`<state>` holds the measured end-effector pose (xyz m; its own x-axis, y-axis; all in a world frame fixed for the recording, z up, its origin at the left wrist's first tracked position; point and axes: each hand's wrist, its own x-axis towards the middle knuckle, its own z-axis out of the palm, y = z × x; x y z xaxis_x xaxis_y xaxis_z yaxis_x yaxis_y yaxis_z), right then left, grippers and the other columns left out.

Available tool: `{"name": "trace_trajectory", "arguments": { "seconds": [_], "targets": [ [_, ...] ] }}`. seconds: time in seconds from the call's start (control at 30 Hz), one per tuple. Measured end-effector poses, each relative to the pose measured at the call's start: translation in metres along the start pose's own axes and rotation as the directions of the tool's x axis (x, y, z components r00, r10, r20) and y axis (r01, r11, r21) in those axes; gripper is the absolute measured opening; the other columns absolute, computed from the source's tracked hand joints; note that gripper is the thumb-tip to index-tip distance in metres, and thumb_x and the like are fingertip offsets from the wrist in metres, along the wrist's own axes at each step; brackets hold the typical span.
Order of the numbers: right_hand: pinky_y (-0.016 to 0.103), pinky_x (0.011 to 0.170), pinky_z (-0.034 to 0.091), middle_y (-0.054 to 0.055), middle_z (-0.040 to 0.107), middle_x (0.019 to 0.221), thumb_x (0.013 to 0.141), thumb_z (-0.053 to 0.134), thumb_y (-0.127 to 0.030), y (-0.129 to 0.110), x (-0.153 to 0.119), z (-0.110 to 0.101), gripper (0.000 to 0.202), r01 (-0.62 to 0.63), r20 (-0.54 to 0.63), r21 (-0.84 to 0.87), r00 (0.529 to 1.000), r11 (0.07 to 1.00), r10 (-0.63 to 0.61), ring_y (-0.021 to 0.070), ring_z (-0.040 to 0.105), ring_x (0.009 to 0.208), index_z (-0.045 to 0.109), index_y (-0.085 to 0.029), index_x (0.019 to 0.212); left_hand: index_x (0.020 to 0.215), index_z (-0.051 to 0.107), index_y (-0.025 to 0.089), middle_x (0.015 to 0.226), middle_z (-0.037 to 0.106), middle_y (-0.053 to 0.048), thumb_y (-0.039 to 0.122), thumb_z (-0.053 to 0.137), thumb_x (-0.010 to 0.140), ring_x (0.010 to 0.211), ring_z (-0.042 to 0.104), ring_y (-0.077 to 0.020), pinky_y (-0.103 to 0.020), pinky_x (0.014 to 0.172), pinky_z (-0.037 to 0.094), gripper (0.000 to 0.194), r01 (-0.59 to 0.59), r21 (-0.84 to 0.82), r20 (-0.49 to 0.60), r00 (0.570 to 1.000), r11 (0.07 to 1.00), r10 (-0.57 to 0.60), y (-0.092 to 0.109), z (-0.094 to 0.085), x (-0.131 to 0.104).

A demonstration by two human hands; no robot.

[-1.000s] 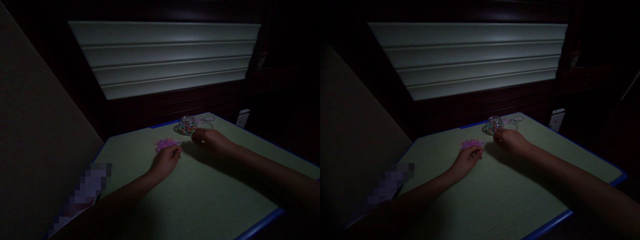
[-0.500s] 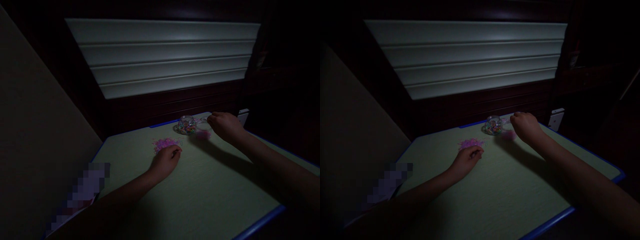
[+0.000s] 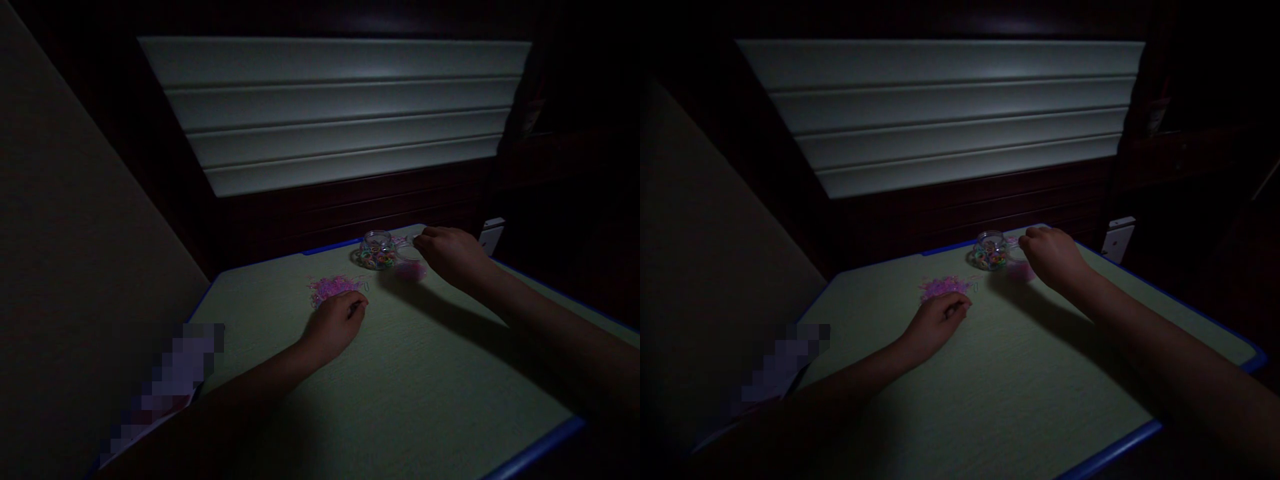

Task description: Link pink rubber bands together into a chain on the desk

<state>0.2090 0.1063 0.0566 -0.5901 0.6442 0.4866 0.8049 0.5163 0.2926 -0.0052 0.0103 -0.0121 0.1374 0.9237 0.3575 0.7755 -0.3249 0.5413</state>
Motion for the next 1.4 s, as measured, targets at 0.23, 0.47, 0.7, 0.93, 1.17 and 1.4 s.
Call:
{"name": "trace_trajectory", "arguments": {
  "seconds": [0.23, 0.47, 0.7, 0.93, 1.17, 1.4],
  "targets": [
    [0.023, 0.062, 0.034, 0.008, 0.058, 0.085, 0.082, 0.038, -0.023, -0.027, -0.005, 0.006, 0.025, 0.120, -0.136, 0.441, 0.989, 0.889, -0.065, 0.0139, 0.052, 0.073, 0.060, -0.016, 0.089, 0.081, 0.057, 0.018, 0.072, 0.058, -0.001, 0.026, 0.037, 0.079, 0.063, 0.049, -0.0111, -0.020, 0.054, 0.033, 0.022, -0.006, -0.013, -0.006, 1.000, 1.000, 0.006, -0.001, 0.001, 0.001],
    [0.021, 0.058, 0.037, 0.005, 0.057, 0.074, 0.077, 0.045, -0.018, -0.067, -0.012, 0.036, 0.017, 0.123, -0.069, 0.732, 0.992, 0.670, -0.107, 0.0117, 0.051, 0.064, 0.061, -0.014, 0.082, 0.080, 0.058, 0.018, 0.072, 0.058, -0.001, 0.027, 0.038, 0.079, 0.062, 0.049, -0.0113, -0.020, 0.053, 0.033, 0.022, 0.002, -0.005, 0.001, 1.000, 1.000, -0.002, 0.002, -0.001, 0.001],
    [0.022, 0.058, 0.036, 0.007, 0.058, 0.074, 0.078, 0.045, -0.030, -0.072, -0.009, 0.047, 0.023, 0.028, 0.006, 0.704, 0.999, 0.709, -0.045, 0.0126, 0.051, 0.065, 0.061, -0.014, 0.078, 0.080, 0.057, 0.019, 0.071, 0.057, 0.000, 0.027, 0.037, 0.079, 0.062, 0.048, -0.0113, -0.021, 0.054, 0.033, 0.022, -0.013, 0.016, -0.011, 1.000, 1.000, 0.013, 0.000, 0.001, 0.001],
    [0.022, 0.060, 0.037, 0.008, 0.059, 0.078, 0.073, 0.051, -0.038, -0.074, -0.006, 0.049, 0.027, -0.029, 0.075, 0.659, 0.997, 0.751, -0.027, 0.0138, 0.053, 0.069, 0.062, -0.014, 0.079, 0.079, 0.057, 0.019, 0.068, 0.055, 0.000, 0.028, 0.036, 0.080, 0.060, 0.047, -0.0109, -0.020, 0.052, 0.030, 0.023, -0.011, 0.032, -0.017, 1.000, 0.999, 0.011, 0.001, 0.001, 0.001],
    [0.021, 0.059, 0.035, 0.007, 0.058, 0.076, 0.074, 0.048, -0.040, -0.074, -0.002, 0.055, 0.029, -0.036, 0.079, 0.624, 0.997, 0.780, -0.017, 0.0129, 0.053, 0.066, 0.061, -0.014, 0.076, 0.080, 0.057, 0.019, 0.069, 0.055, 0.000, 0.030, 0.035, 0.081, 0.061, 0.047, -0.0111, -0.020, 0.053, 0.031, 0.024, -0.016, 0.035, -0.008, 1.000, 0.999, 0.017, -0.001, 0.002, 0.001],
    [0.020, 0.056, 0.032, 0.005, 0.056, 0.070, 0.079, 0.041, -0.034, -0.073, -0.001, 0.059, 0.028, 0.007, 0.047, 0.610, 0.998, 0.792, -0.046, 0.0108, 0.051, 0.061, 0.059, -0.015, 0.069, 0.083, 0.057, 0.018, 0.072, 0.058, 0.000, 0.028, 0.036, 0.080, 0.062, 0.049, -0.0107, -0.020, 0.054, 0.033, 0.023, -0.002, 0.023, -0.001, 1.000, 1.000, 0.002, 0.000, 0.001, 0.001]
  ]
}}
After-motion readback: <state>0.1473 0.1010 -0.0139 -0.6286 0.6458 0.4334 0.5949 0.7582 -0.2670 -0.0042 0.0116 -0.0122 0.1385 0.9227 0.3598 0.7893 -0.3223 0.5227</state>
